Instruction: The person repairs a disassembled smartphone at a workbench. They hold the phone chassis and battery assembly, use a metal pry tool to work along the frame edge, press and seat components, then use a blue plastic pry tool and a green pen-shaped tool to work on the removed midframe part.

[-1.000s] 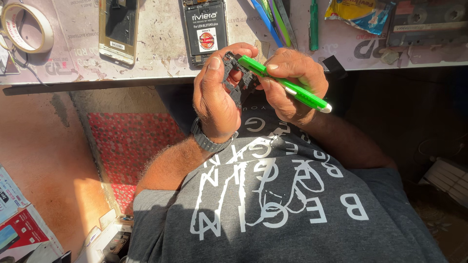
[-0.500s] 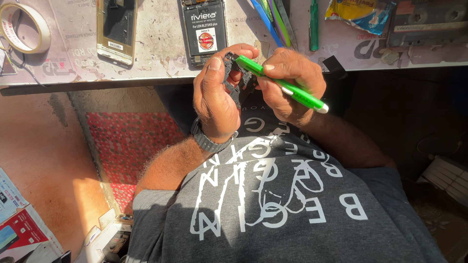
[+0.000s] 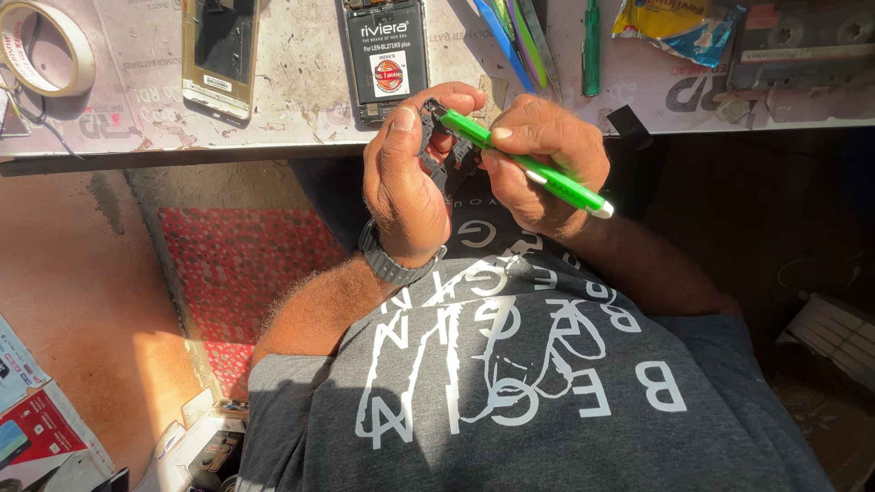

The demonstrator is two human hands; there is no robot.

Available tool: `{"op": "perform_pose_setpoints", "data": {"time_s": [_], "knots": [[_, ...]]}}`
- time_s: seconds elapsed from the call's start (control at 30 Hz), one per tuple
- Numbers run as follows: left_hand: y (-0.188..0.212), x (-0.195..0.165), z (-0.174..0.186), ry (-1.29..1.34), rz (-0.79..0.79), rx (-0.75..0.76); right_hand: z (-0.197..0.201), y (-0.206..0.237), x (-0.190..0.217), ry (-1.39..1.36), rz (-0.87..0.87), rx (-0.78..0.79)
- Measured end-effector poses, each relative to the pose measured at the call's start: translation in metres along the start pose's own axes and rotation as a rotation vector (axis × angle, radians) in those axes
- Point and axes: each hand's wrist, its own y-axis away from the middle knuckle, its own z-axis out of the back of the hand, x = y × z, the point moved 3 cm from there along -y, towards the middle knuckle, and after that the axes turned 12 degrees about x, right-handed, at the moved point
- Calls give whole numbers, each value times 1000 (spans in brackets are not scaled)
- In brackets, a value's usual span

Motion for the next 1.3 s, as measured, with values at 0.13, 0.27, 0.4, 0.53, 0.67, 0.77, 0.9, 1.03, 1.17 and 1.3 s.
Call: {"op": "perform_pose_setpoints", "data": {"time_s": [0.13, 0.27, 0.4, 0.53, 0.67, 0.77, 0.9, 1.03, 1.17, 1.3], "knots": [[2, 2, 1, -5, 24, -20, 0, 1, -2, -65, -32, -26], [1, 1, 1, -10, 10, 8, 0, 1, -3, -83, -35, -22], [1, 0, 1, -20, 16, -4, 0, 0, -1, -21, 7, -14], [3, 0, 2, -19, 49, -16, 1, 1, -2, -77, -29, -24], [1, 1, 3, -11, 37, 0, 0, 2, -3, -72, -31, -13], [0, 2, 2, -4, 28, 5, 1, 3, -4, -71, -40, -34], [1, 1, 2, -42, 29, 0, 0, 2, -6, -39, 0, -15], [1, 0, 1, -13, 11, -9, 0, 0, -6, -69, -4, -45], [4, -1, 1, 10, 35, 3, 2, -1, 0, -38, -5, 27], [18, -4, 3, 99, 76, 9, 1, -1, 5, -11, -35, 81]]}}
